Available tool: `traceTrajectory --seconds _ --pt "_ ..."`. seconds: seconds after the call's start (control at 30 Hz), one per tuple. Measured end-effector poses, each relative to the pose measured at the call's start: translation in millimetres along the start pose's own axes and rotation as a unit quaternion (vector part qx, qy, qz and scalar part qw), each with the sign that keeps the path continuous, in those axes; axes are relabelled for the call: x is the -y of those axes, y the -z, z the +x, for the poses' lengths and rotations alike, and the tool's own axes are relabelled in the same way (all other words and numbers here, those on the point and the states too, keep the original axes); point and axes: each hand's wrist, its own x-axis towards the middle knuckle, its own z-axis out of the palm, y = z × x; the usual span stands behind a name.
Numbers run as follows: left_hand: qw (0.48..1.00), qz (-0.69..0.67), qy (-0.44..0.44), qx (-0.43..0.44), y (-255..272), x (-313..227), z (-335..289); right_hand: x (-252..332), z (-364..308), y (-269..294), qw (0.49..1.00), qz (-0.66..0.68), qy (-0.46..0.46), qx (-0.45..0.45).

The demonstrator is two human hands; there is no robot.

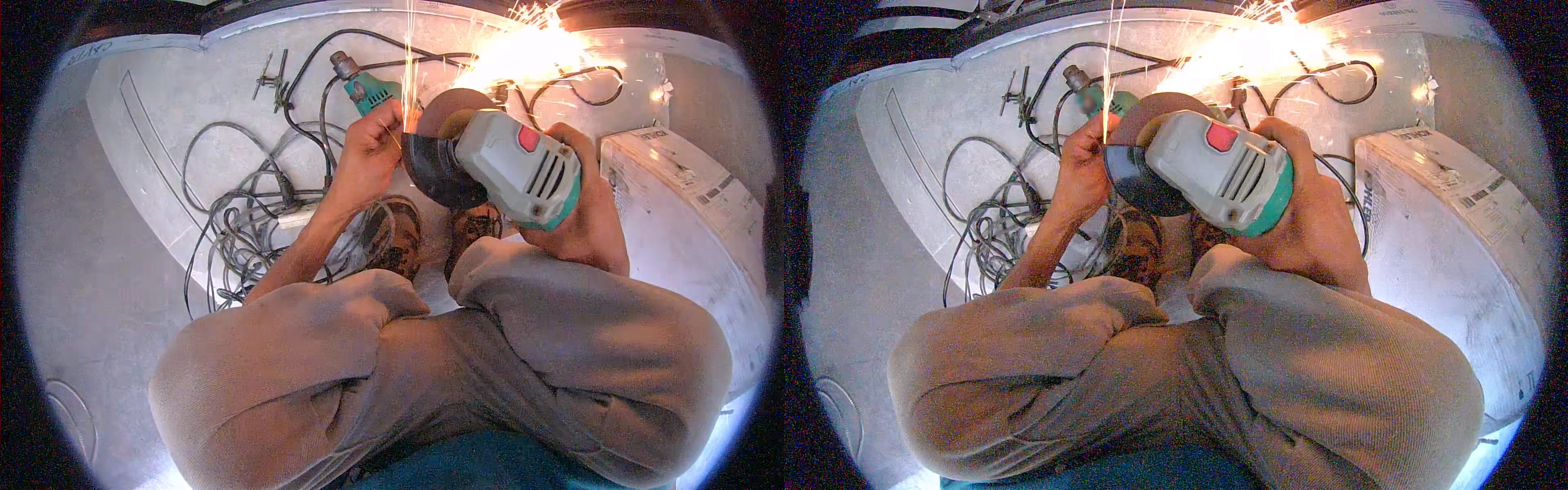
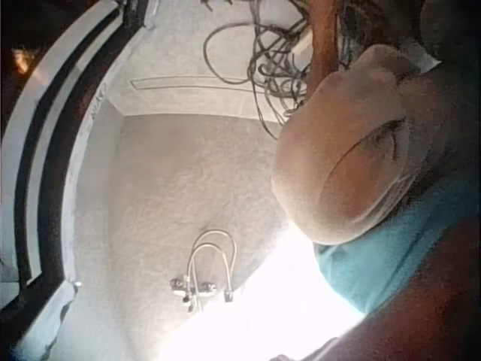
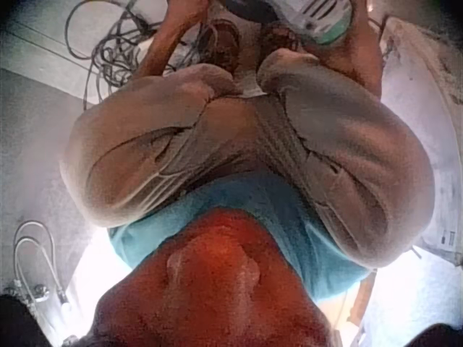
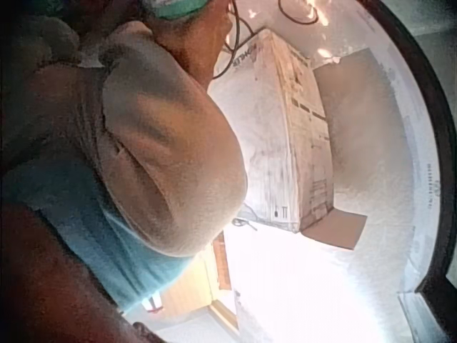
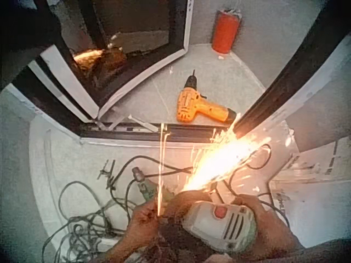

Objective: The camera wearer uses a handheld angle grinder to grind the tip of a drill bit.

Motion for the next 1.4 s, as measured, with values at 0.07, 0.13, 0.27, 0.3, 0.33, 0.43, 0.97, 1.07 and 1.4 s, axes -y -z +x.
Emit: traceTrajectory --seconds 0.07,0.13,0.27,0.3,0.33,0.43,0.97,1.07,1.4 --pt "0.997 0.033 -0.071 0.021 0.1 6.7 4.9 -2.4 2.2 -2.9 0.999 0.032 0.002 -0.013" --pt "0.997 0.051 -0.058 0.022 3.2 9.9 5.1 0.3 -0.6 2.1 1.0 0.014 -0.012 -0.006" --pt "0.998 0.034 -0.048 0.001 3.6 2.9 8.4 -0.7 -1.8 3.6 1.0 0.016 0.001 -0.01" --pt "0.998 0.034 -0.048 0.001 4.3 1.8 9.0 -0.8 -2.3 3.6 1.0 0.015 0.001 -0.01" --pt "0.998 0.03 -0.053 0.004 5.5 0.9 9.3 -0.2 -3.1 3.8 1.0 0.021 -0.017 -0.008" --pt "0.997 0.049 -0.066 0.002 8.0 0.0 8.2 -1.4 -3.2 3.5 1.0 0.021 -0.017 -0.01" --pt "0.998 0.039 -0.046 0.022 1.0 0.7 5.1 -5.0 1.1 0.4 1.0 0.014 0.002 -0.011" --pt "0.997 0.028 -0.068 0.028 1.5 5.8 3.9 -13.7 1.8 -4.8 0.998 0.055 0.01 -0.013" --pt "0.994 0.092 -0.062 0.026 10.6 -6.5 3.1 -7.2 1.3 -2.4 0.999 0.042 0.024 -0.024"
